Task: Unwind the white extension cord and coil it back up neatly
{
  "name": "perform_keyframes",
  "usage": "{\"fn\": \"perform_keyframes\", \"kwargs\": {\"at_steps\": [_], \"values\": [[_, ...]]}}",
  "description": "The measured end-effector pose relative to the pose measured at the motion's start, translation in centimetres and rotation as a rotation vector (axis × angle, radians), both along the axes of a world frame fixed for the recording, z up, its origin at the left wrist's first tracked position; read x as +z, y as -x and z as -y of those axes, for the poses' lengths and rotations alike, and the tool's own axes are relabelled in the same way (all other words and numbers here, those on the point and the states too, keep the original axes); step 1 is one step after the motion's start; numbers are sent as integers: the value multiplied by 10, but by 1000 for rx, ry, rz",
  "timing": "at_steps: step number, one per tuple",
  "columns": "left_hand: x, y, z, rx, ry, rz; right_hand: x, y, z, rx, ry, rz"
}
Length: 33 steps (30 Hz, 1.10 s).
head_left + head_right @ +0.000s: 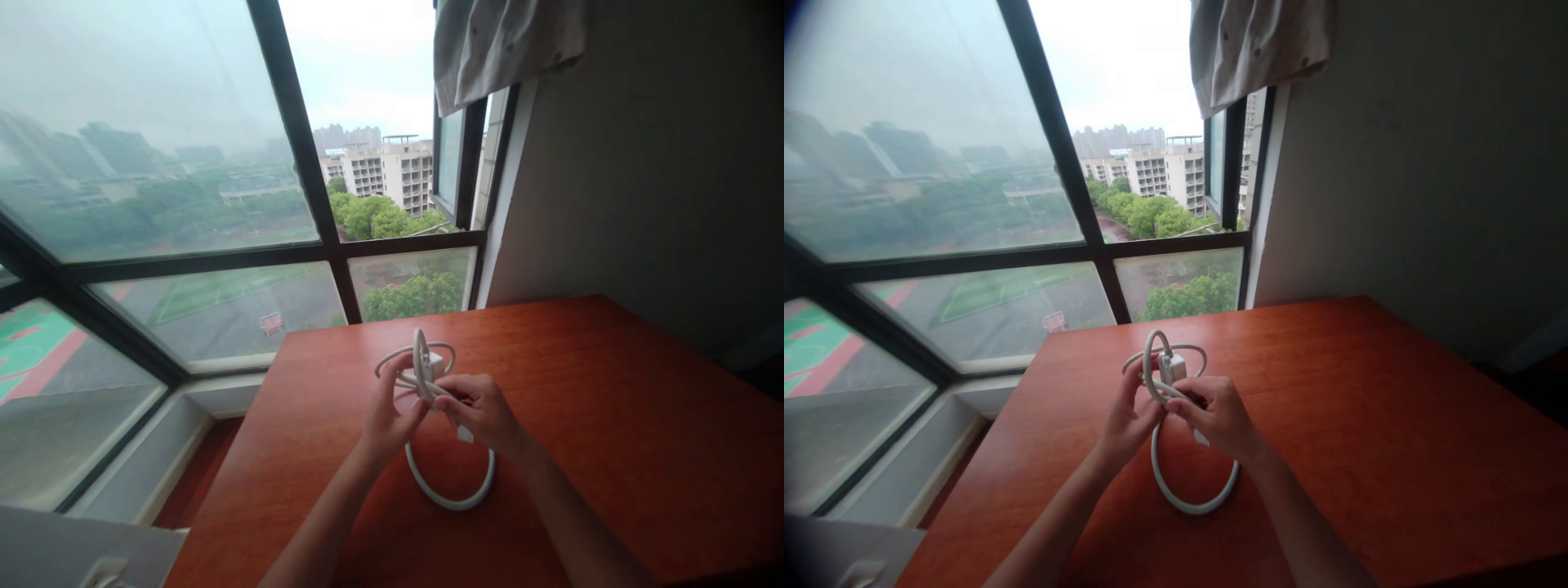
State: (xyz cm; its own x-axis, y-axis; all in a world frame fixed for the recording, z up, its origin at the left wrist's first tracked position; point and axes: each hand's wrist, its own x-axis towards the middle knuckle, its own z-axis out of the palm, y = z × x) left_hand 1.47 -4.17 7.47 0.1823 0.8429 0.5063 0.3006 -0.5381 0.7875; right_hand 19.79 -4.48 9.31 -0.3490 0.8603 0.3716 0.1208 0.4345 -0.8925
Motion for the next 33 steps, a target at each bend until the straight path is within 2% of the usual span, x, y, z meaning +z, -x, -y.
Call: {"fn": "perform_keyframes", "kwargs": {"at_steps": [4,9,12,16,22,28,33], "values": [[4,-3,1,-12,-4,-14,3,0,0,40,-32,23],[4,-3,-1,93,-3,-92,5,0,0,47,-36,29],[5,-1,-2,121,12,-157,2,0,0,5,-20,9],[2,1,-2,29,113,-138,-5,-2,-2,-116,8,-34],[2,3,-3,-185,279,7,-15,-3,-6,-149,145,-167],[1,9,-1,-159,478,45,-16,-8,-13,-247,259,-403],[6,19,0,-146,605,-19,-15,-14,-18,-363,256,-424]]}}
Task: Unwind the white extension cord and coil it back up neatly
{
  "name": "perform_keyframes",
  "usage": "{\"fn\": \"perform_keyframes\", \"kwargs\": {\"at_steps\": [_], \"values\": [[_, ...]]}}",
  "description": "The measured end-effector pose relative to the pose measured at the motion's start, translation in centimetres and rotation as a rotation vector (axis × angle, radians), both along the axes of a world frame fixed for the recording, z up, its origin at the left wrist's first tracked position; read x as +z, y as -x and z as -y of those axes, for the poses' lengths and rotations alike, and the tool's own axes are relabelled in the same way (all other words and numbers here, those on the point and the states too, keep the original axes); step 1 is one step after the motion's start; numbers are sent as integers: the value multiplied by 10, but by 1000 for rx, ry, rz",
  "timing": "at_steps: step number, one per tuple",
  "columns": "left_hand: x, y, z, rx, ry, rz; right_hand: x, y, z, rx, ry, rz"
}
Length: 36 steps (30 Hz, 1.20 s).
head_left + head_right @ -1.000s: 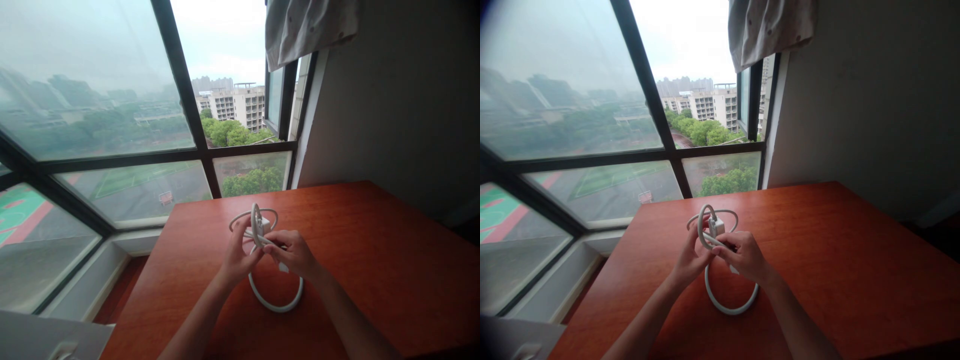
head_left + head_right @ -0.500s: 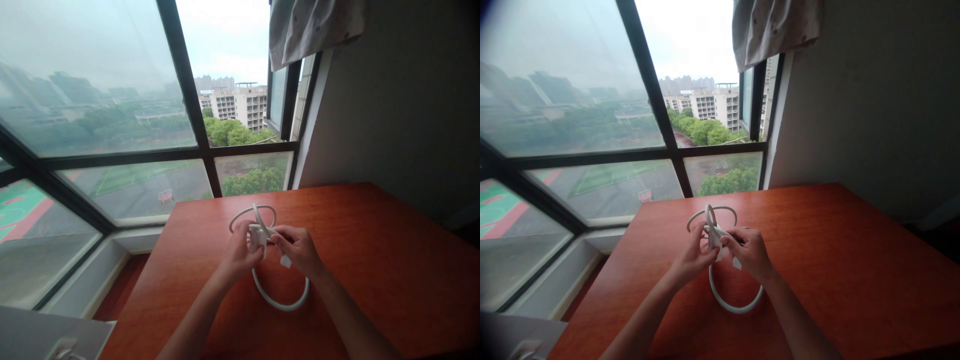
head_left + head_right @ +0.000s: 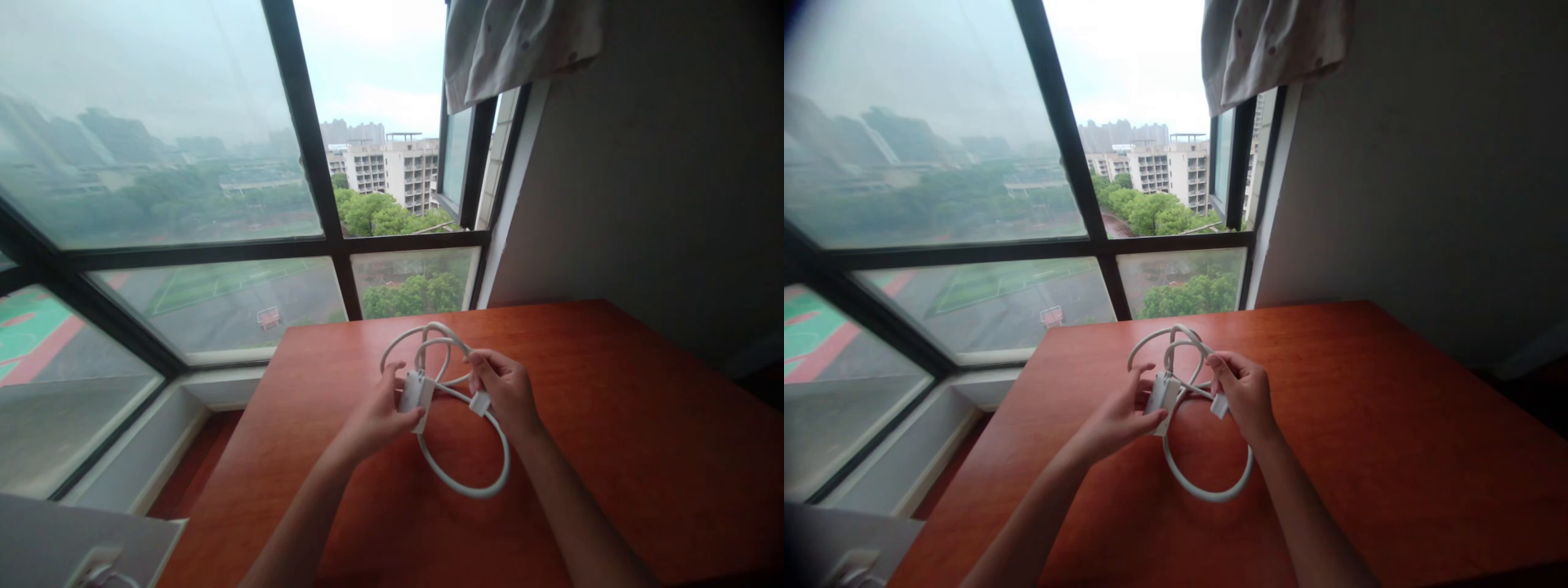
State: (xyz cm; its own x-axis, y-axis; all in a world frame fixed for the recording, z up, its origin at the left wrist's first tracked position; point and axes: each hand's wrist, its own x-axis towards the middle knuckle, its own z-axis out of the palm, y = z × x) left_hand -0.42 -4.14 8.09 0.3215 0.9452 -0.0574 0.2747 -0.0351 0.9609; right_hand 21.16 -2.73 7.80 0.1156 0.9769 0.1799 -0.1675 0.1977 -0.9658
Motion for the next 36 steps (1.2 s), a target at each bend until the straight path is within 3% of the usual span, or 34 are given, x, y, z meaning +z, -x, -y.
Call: {"fn": "perform_keyframes", "kwargs": {"at_steps": [6,12,16,21,23,36], "values": [[12,17,-4,-128,96,-57,-2,-3,-1,-16,1,59],[7,13,-5,-195,258,241,-2,0,2,59,-31,111],[6,6,-6,-154,229,353,-1,3,4,115,-44,179],[9,-4,-7,51,167,199,0,6,7,180,-65,210],[9,-5,-8,78,178,151,1,7,8,197,-75,231],[13,9,-9,-61,172,126,8,0,11,342,-111,365]]}}
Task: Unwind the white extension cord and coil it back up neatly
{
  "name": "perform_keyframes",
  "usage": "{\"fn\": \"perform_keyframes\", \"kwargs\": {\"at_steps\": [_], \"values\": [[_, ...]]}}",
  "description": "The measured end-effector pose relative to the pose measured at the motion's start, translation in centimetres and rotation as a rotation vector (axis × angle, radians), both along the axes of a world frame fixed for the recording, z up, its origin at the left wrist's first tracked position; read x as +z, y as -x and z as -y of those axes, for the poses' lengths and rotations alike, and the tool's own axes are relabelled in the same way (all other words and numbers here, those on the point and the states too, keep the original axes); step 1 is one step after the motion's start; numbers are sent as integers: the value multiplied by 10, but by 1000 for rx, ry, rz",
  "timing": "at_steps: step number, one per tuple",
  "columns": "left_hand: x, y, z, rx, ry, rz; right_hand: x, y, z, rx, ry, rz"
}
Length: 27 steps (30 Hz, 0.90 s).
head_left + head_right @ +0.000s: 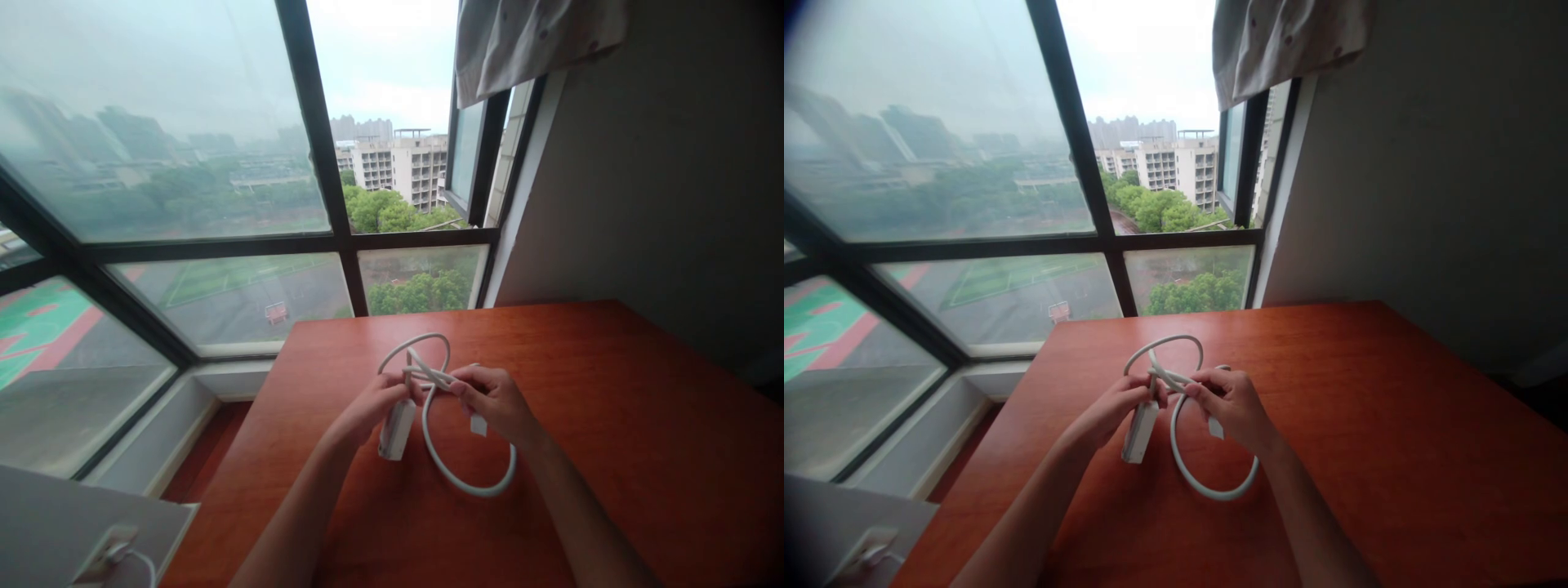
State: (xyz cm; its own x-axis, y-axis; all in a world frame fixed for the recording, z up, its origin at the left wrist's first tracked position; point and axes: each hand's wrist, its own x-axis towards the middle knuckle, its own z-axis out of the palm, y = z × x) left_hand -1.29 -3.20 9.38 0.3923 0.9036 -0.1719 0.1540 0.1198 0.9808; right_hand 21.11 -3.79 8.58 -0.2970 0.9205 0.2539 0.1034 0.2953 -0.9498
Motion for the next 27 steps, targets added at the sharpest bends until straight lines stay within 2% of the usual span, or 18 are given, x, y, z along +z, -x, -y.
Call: {"fn": "perform_keyframes", "kwargs": {"at_steps": [4,7,15,20,27], "values": [[3,2,1,16,37,-165,3,-7,-2,5,-2,24],[3,5,1,-24,16,-281,5,-10,-3,7,-2,33],[12,13,4,-127,-23,-427,1,-17,-6,-62,32,46],[14,15,6,-147,-87,-512,4,-27,-9,-43,-47,144],[14,26,4,-123,-158,-716,8,-41,-16,49,-272,354]]}}
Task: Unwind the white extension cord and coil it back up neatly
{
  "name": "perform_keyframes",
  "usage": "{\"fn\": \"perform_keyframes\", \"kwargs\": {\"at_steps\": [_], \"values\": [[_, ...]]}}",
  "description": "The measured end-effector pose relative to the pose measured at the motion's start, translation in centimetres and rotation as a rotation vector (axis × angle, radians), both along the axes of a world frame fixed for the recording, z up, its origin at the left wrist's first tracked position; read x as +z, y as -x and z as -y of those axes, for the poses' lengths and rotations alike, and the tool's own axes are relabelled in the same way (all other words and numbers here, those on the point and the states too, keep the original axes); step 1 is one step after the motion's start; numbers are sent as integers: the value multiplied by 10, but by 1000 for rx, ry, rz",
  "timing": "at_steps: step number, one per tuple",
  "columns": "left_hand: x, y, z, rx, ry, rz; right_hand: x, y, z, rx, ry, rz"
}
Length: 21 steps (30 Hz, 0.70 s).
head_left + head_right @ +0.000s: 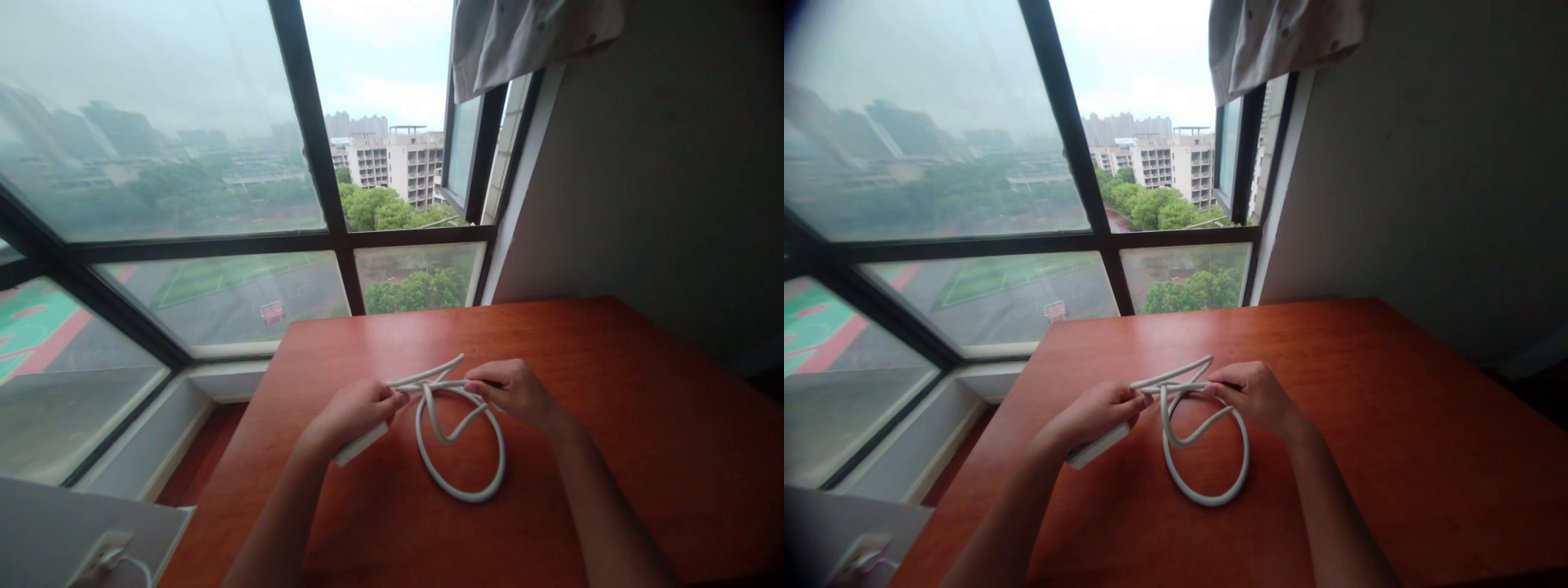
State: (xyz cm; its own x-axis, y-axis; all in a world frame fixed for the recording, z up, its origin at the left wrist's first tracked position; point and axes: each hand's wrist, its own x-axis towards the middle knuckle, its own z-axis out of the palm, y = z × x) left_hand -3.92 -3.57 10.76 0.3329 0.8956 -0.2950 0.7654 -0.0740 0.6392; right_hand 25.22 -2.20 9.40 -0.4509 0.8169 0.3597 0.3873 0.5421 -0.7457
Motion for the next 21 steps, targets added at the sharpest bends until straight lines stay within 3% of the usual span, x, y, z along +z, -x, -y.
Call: {"fn": "perform_keyframes", "kwargs": {"at_steps": [5,9,16,21], "values": [[1,8,-4,3,-34,-62,-5,-22,-4,-24,-92,203],[2,21,-7,12,-28,-84,-12,-59,-7,-130,-122,253],[-5,76,-17,109,49,-93,-41,-146,-16,-416,-52,175],[-12,123,-23,118,105,-101,-71,-234,-17,-661,-6,216]]}}
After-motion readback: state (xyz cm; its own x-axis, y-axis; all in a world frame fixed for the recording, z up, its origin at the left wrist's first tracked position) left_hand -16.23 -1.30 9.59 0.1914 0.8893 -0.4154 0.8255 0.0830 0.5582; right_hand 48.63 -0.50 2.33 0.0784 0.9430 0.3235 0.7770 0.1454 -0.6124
